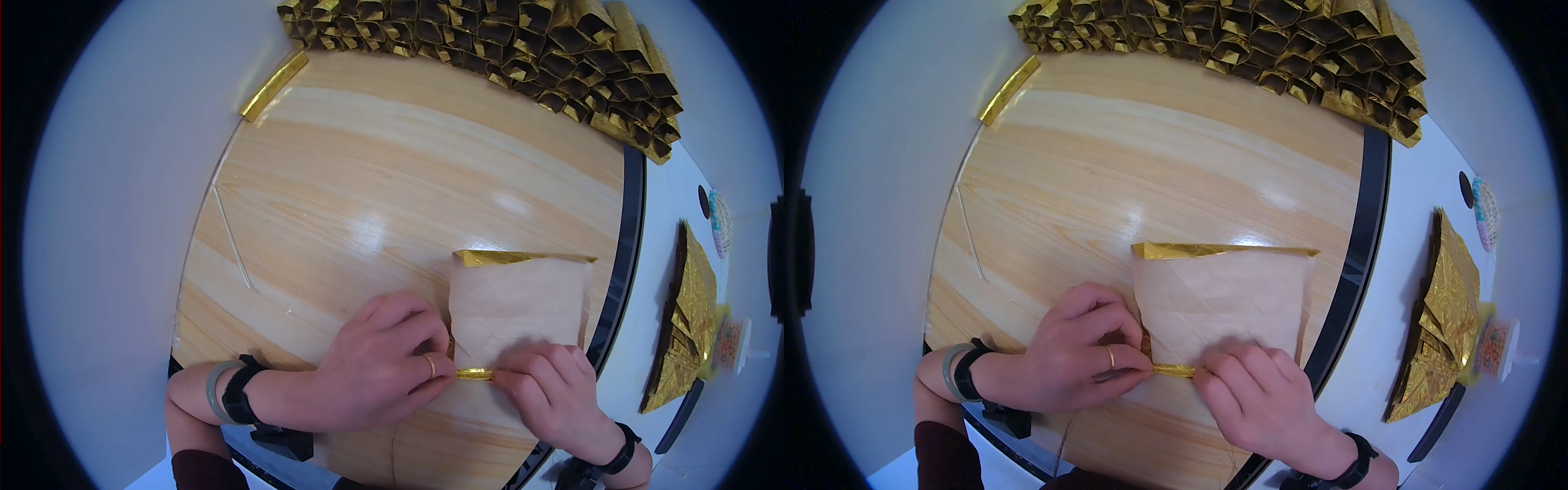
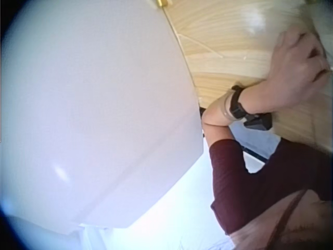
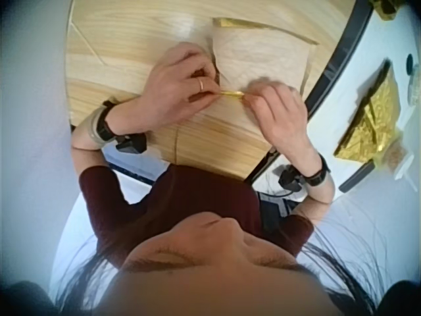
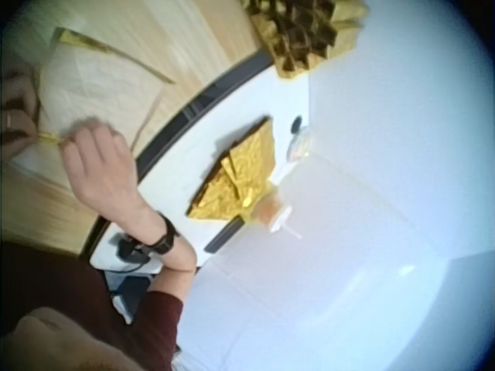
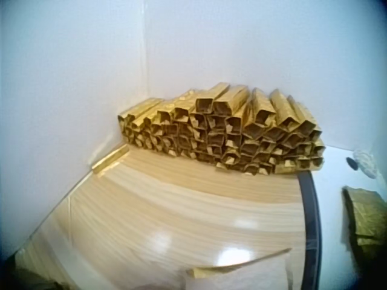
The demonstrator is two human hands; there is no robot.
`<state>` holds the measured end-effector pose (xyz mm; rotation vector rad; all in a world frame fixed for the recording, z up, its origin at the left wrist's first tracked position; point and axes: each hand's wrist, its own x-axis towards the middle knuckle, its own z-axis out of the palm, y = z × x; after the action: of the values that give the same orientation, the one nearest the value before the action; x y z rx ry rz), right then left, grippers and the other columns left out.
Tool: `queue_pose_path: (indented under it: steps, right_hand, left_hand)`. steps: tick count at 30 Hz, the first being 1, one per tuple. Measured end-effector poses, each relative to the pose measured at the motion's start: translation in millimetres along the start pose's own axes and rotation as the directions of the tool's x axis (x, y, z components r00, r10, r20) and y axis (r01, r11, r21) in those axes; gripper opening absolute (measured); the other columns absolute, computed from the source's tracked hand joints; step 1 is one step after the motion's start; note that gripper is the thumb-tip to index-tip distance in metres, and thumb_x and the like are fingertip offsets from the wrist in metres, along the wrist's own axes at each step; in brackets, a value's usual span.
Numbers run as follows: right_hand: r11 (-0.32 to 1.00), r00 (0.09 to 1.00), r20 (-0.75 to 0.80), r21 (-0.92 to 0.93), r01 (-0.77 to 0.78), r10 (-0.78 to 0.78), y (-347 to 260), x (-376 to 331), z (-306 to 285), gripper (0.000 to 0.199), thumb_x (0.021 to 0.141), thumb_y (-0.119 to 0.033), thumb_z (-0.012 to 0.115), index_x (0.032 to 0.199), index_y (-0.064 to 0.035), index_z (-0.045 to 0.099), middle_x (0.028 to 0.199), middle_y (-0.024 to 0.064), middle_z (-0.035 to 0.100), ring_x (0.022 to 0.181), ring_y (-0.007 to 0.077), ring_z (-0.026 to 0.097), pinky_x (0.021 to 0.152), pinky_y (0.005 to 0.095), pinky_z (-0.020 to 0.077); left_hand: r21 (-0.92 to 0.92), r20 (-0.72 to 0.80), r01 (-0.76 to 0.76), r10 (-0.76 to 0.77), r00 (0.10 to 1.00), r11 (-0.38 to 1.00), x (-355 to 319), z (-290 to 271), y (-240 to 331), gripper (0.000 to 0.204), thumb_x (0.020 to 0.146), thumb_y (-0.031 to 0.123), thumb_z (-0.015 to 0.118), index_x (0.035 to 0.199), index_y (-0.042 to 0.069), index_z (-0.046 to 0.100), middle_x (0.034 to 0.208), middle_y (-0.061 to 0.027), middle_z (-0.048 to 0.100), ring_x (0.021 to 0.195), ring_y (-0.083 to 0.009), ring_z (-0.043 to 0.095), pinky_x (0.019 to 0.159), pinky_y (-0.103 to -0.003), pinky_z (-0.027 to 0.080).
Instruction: Folding gold-colored paper into rectangular shapes and stacking them.
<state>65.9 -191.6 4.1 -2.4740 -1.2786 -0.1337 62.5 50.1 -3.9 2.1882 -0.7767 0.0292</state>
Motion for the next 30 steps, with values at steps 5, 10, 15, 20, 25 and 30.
queue_pose_path:
  steps: [5, 10, 15, 20, 25, 30]
  right_hand:
    - [0.997, 0.999, -0.006, 0.063, -0.045, 0.046, -0.9, -0.2, -0.1, 0.019, 0.073, -0.012, 0.061, 0.091, -0.0095, 0.062, 0.092, 0.0007, 0.059, 0.085, 0.0168, 0.056, 0.068, 0.0293, 0.0394]
    - [0.949, 0.987, 0.029, 0.271, -0.16, 0.158, 1.8, 0.0, 1.2, 0.022, 0.068, -0.007, 0.07, 0.089, -0.01, 0.063, 0.082, 0.0014, 0.054, 0.08, 0.0204, 0.053, 0.066, 0.032, 0.0384]
    - [0.926, 0.976, 0.024, 0.313, -0.212, 0.215, 2.3, 0.1, -0.7, 0.021, 0.07, -0.008, 0.074, 0.087, -0.0092, 0.062, 0.078, 0.0028, 0.052, 0.076, 0.0226, 0.053, 0.064, 0.0337, 0.0385]
    - [0.93, 0.973, 0.011, 0.291, -0.225, 0.233, 1.1, 3.1, -0.5, 0.02, 0.07, -0.008, 0.074, 0.085, -0.009, 0.061, 0.075, 0.0028, 0.052, 0.073, 0.0226, 0.053, 0.063, 0.0338, 0.0375]
    - [0.926, 0.958, 0.031, 0.249, -0.283, 0.285, -2.9, 5.4, 0.1, 0.02, 0.07, -0.01, 0.076, 0.081, -0.0118, 0.06, 0.072, 0.0021, 0.051, 0.068, 0.024, 0.048, 0.064, 0.0347, 0.0322]
    - [0.892, 0.928, 0.051, 0.26, -0.369, 0.368, -6.0, 8.4, -1.9, 0.021, 0.068, -0.011, 0.078, 0.079, -0.012, 0.059, 0.071, 0.0021, 0.05, 0.066, 0.0231, 0.046, 0.065, 0.0343, 0.0312]
  left_hand:
    - [0.006, 0.019, 0.065, -0.065, 0.998, 0.998, -1.0, 0.8, 4.6, 0.02, 0.062, 0.008, 0.081, 0.077, 0.013, 0.068, 0.083, -0.0007, 0.055, 0.088, -0.0276, 0.049, 0.074, -0.038, 0.04]
    - [-0.038, 0.041, 0.182, -0.18, 0.983, 0.983, -1.9, 1.0, 5.8, 0.02, 0.063, 0.009, 0.081, 0.075, 0.014, 0.066, 0.088, -0.0016, 0.052, 0.094, -0.0293, 0.046, 0.081, -0.04, 0.037]
    - [-0.063, 0.058, 0.258, -0.254, 0.965, 0.964, -1.0, 1.8, 4.9, 0.02, 0.064, 0.011, 0.082, 0.075, 0.015, 0.066, 0.092, -0.0015, 0.05, 0.098, -0.0288, 0.043, 0.085, -0.041, 0.034]
    - [-0.024, 0.095, 0.267, -0.264, 0.96, 0.963, -0.3, 1.2, 5.7, 0.02, 0.065, 0.013, 0.082, 0.076, 0.015, 0.065, 0.094, -0.0016, 0.05, 0.099, -0.0294, 0.041, 0.086, -0.042, 0.032]
    - [0.0, 0.09, 0.294, -0.293, 0.952, 0.956, -0.1, 0.3, 8.7, 0.018, 0.067, 0.012, 0.079, 0.077, 0.015, 0.065, 0.095, -0.0037, 0.05, 0.099, -0.0303, 0.041, 0.086, -0.042, 0.032]
    - [-0.014, 0.074, 0.292, -0.29, 0.954, 0.956, 3.2, 2.2, 8.4, 0.018, 0.065, 0.011, 0.078, 0.075, 0.014, 0.063, 0.096, -0.0049, 0.05, 0.098, -0.0304, 0.041, 0.086, -0.042, 0.032]
